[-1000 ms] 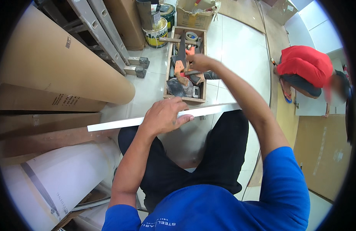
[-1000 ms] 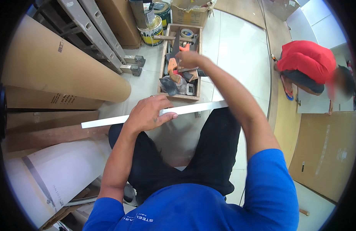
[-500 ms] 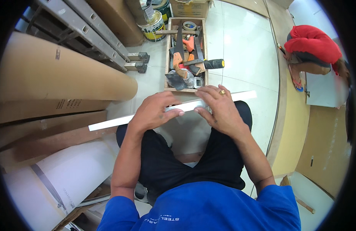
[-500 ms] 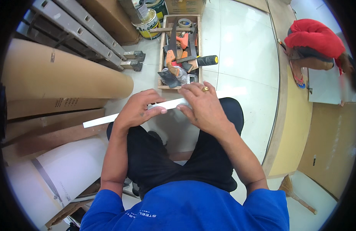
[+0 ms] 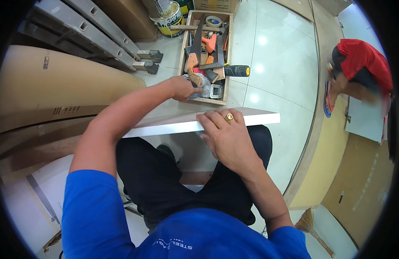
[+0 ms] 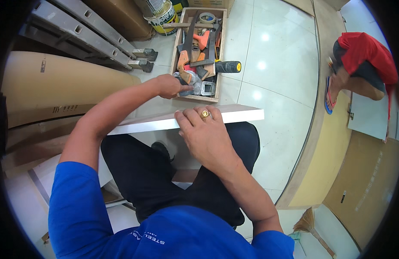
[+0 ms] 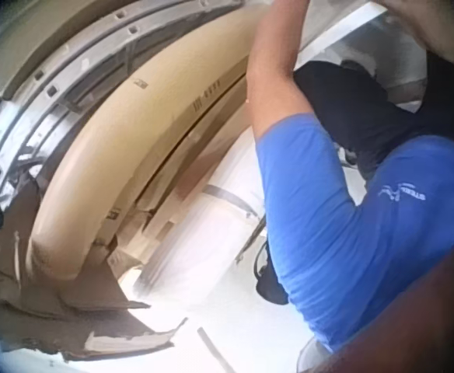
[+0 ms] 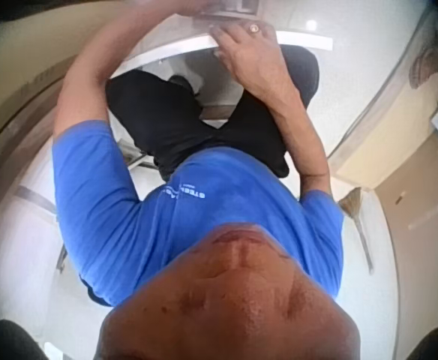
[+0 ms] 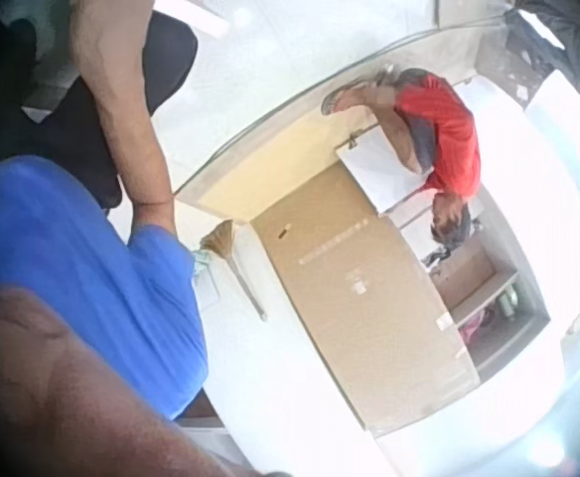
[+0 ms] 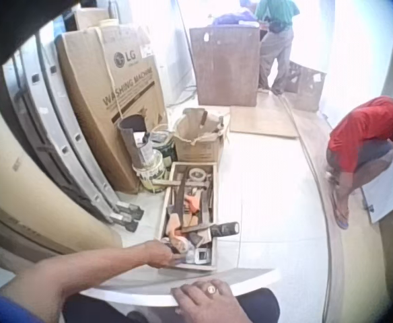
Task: The person sits on the floor and repeatedly rubs the edge of a white rectangular panel with a small abrasive block. The person then picks up a hand saw, briefly positions it on the panel, and sets it back down. The panel is flipped and the edge is rubbed again.
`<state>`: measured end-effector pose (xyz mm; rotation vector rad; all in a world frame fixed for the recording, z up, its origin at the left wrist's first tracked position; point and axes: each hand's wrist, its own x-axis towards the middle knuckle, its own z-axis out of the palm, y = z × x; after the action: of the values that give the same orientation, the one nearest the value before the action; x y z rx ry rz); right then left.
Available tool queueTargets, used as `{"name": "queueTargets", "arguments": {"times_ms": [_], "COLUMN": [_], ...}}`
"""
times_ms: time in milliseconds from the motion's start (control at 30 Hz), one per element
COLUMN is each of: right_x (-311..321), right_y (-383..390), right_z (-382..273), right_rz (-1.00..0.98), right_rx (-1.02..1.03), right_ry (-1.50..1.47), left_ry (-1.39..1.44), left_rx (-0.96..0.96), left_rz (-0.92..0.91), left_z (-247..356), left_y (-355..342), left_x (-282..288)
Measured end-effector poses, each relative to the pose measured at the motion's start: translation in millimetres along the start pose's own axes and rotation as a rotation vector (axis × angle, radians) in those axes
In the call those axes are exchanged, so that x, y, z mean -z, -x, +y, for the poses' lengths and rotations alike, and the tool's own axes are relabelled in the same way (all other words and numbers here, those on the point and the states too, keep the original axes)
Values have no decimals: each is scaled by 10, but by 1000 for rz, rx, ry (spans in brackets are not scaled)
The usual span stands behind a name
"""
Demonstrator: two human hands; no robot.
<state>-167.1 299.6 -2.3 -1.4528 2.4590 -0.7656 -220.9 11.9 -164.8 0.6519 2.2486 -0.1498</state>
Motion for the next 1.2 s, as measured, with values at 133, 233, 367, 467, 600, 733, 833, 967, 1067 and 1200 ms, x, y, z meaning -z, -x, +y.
{"name": "queueTargets", "arguments": {"times_ms": [133,233,367,467,600,733,833,967,1067,1200], "right_x": [-11,-1,20,35,41,31,29,48,75,99], "right_y": [-6,-11,-24,-16,-8,-4,-15,-19,-32,-44], "right_z": [26,65,68,48,49,47,51,39,28,11], "right_rz": [-8,-11,-6,-7,-17,-14,-15,-37,-50,-62], "right_rx": [3,11,29,23,2,1,11,0,-6,-14], "right_ry": [-9,-16,-29,-46,-48,-51,-49,-53,-53,-62], "left_ry": [-64,-37,-142,-124,-31,77,280,467,596,593], "left_rx": [45,96,112,78,39,16,106,113,98,-6], "left_rz": [17,93,147,208,214,171,100,145,321,237], "left_z": [-1,58,4,-80,-164,-292,-395,-432,-380,-257], "left_y": [-396,-544,-503,-434,-251,108,340,515,452,164], "left_x": [-159,-288,-471,-531,-544,-564,-599,-752,-837,-712]}}
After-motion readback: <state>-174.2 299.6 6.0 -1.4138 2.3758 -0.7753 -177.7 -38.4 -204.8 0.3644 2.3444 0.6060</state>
